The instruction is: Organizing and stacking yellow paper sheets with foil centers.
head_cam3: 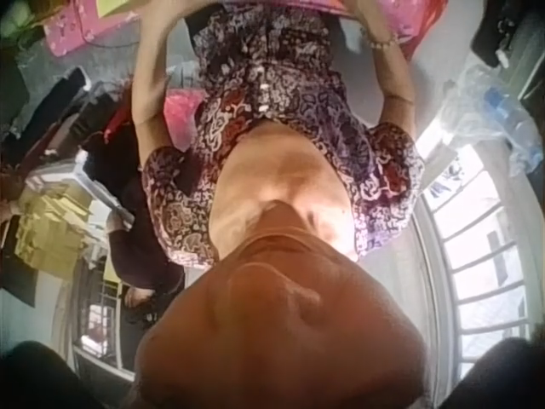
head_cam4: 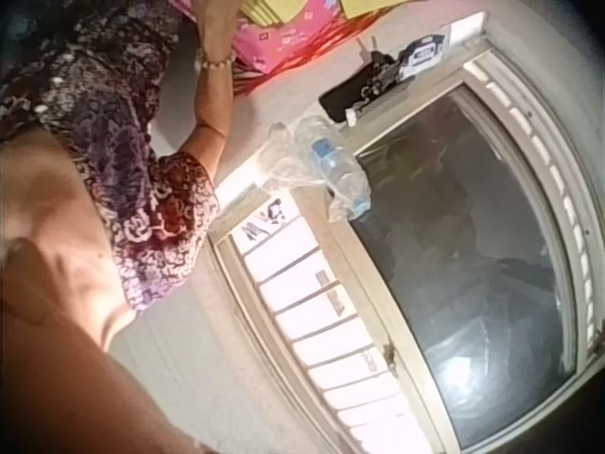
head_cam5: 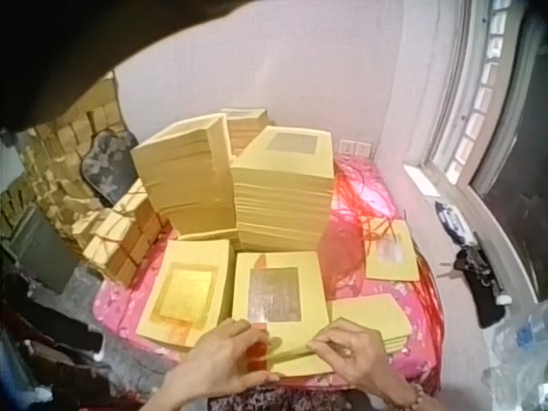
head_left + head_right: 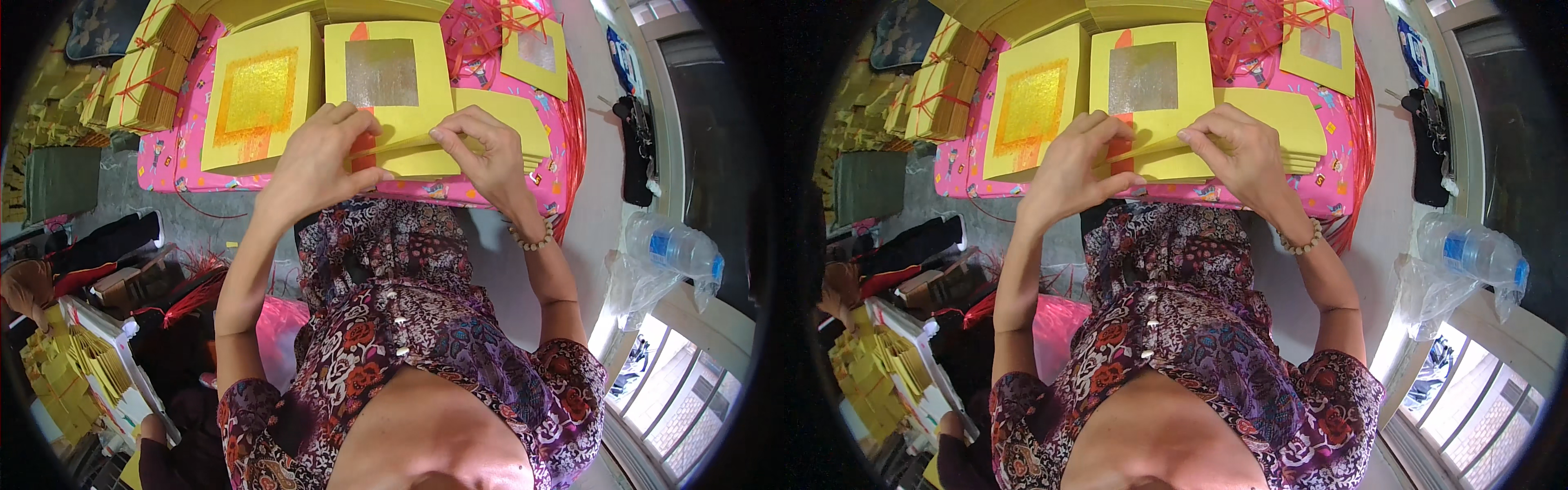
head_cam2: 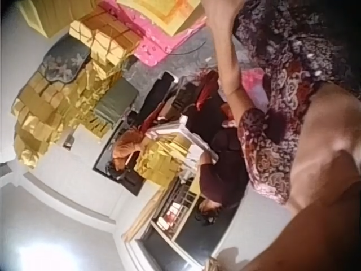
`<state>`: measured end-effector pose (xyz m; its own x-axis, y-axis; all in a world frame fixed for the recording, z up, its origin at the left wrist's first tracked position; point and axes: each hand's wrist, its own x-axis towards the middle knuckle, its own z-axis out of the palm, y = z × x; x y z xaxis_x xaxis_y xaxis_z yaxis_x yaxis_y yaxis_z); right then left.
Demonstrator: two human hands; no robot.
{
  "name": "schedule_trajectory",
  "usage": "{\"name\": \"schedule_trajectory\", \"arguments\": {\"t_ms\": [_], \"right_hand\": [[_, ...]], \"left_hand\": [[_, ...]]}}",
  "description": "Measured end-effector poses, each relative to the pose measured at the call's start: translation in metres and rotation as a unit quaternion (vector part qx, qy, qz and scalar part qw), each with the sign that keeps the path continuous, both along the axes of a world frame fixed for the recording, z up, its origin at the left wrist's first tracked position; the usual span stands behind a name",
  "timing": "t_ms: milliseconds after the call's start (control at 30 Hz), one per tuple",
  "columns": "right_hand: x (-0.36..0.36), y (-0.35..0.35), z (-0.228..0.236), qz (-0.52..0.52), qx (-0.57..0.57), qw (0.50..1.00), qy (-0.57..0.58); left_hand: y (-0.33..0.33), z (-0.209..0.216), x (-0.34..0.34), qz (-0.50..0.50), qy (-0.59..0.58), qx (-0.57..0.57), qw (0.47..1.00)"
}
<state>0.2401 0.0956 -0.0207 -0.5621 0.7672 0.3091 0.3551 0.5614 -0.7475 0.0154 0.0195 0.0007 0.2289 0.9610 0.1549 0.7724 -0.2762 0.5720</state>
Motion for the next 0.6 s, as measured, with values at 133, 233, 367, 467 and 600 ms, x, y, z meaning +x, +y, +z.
{"name": "schedule_trajectory", "arguments": {"t_ms": [133,233,367,467,600], "right_hand": [[-0.003,0.006,0.006,-0.01,-0.026,1.0,0.014],[-0.007,0.008,0.009,-0.035,0.052,0.994,0.088],[-0.006,0.007,0.011,-0.093,0.014,0.986,0.14],[-0.005,0.009,0.001,-0.132,-0.044,0.972,0.191],[0.001,0.012,-0.005,-0.056,-0.115,0.984,0.128]], "left_hand": [[0.009,-0.005,0.01,0.017,0.079,0.056,0.995],[0.013,-0.001,0.009,0.061,0.058,0.054,0.995],[0.017,0.0,0.001,0.098,-0.001,0.082,0.992],[0.02,0.002,-0.005,0.108,-0.012,0.017,0.994],[0.025,0.001,-0.013,0.127,-0.039,0.001,0.991]]}}
